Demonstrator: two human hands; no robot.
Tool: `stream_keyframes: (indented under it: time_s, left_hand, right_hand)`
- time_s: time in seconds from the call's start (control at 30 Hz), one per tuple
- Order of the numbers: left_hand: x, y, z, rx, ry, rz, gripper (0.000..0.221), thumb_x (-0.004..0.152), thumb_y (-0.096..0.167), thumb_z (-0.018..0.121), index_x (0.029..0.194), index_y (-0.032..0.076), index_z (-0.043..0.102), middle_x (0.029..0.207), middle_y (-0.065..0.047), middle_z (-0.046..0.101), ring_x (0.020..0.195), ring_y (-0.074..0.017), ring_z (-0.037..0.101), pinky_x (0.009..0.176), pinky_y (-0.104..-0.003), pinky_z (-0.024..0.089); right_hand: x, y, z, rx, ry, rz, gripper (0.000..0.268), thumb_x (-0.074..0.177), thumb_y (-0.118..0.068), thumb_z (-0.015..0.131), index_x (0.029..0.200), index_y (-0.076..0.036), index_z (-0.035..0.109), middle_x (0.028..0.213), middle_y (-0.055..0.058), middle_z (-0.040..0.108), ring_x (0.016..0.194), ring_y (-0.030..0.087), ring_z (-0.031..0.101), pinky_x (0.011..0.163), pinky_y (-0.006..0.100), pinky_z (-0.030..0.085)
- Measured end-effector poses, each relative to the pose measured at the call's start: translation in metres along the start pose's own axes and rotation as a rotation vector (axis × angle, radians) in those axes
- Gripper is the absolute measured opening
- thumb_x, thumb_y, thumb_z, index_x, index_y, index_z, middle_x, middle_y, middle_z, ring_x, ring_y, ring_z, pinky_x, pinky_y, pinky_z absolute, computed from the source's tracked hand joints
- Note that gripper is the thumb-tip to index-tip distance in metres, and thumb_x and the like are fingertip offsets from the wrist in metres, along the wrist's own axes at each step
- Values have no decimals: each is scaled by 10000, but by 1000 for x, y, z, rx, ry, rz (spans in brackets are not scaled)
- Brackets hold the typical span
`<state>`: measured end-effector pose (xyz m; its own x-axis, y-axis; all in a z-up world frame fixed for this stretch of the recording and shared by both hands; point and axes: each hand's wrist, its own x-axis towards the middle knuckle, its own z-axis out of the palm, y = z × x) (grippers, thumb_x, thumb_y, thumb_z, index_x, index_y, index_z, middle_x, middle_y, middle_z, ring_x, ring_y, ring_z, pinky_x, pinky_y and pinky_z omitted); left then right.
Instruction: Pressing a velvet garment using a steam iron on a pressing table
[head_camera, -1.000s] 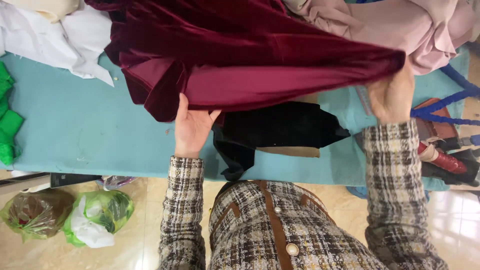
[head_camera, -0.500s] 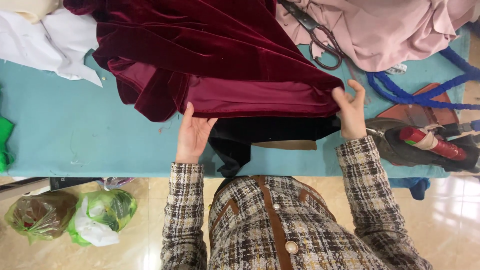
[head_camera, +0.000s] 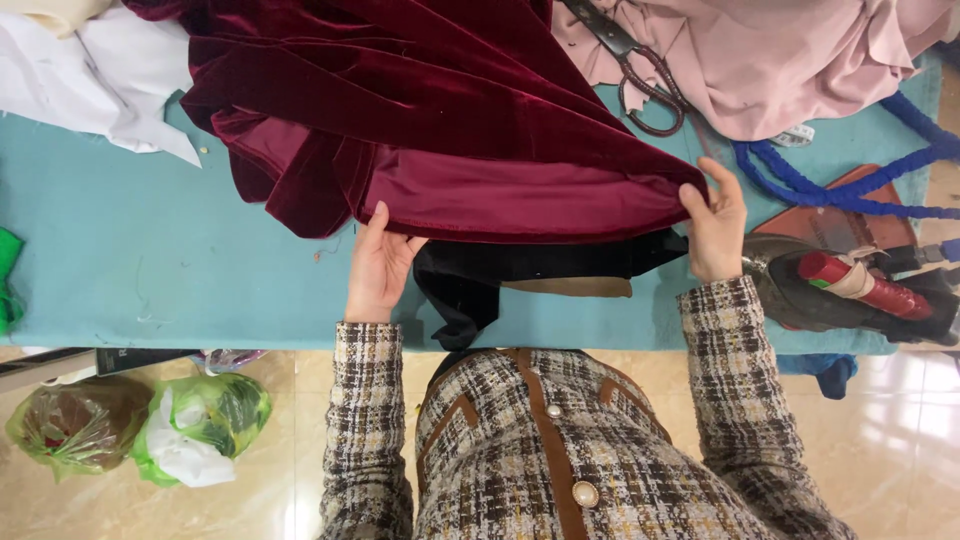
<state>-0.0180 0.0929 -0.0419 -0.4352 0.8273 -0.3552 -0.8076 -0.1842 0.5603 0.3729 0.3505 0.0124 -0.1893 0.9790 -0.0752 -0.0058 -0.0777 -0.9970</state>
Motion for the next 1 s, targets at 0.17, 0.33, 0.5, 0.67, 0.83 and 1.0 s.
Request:
stream_keyframes:
  time_s: [0.17,0.33,0.5,0.67,0.83,1.0]
  left_hand:
    - [-1,2,1,1,32,26,419,1088,236,576,1483,111,513,1458,-155,584,1337,-354,573,1179,-585,451]
    - [-8,-1,19,106,63,101,425,1087,235,597,1481,97,521,1428,-132,610,1278,-313,619,1144,-514,510]
    - [-29,15,63,1161,294,669,309,1000,84,743,1300,86,669,1175,-120,706,1150,-237,654,1032,-465,508]
    - [-28,12,59,1389,223,816,380,992,228,753,1305,49,632,1252,-139,670,1179,-347,611,1059,-485,435]
    - [-31,17,57,1502,261,868,360,963,308,763,1187,47,659,1174,-158,680,1077,-402,570,948,-464,407]
    - [-43,18,54,1169,298,552,301,963,228,739,1231,123,651,1201,-34,573,1094,-198,518,824,-302,425]
  right_hand:
    - [-21,4,-4,-41,23,85,530,998,-85,774,1461,-120,519,1127,44,668,946,100,677,830,262,649]
    - [-32,17,-13,-116,29,93,584,997,-74,769,1495,-113,465,1125,41,566,927,103,646,764,229,640]
    - [-38,23,-22,-187,-45,-33,585,982,87,683,1484,-54,417,1129,150,578,894,221,706,667,264,599]
    - [-68,-85,-46,-1164,-13,-579,442,1048,-170,793,1418,16,636,1257,234,638,1127,411,629,904,470,472]
    - [-59,-113,-155,-1606,-172,-390,740,977,-628,647,1535,-142,673,1380,190,619,1249,537,551,1024,733,321]
    - [-26,-126,-188,-1452,-424,193,613,796,-374,827,1375,-215,701,1233,70,755,1089,270,699,847,424,488]
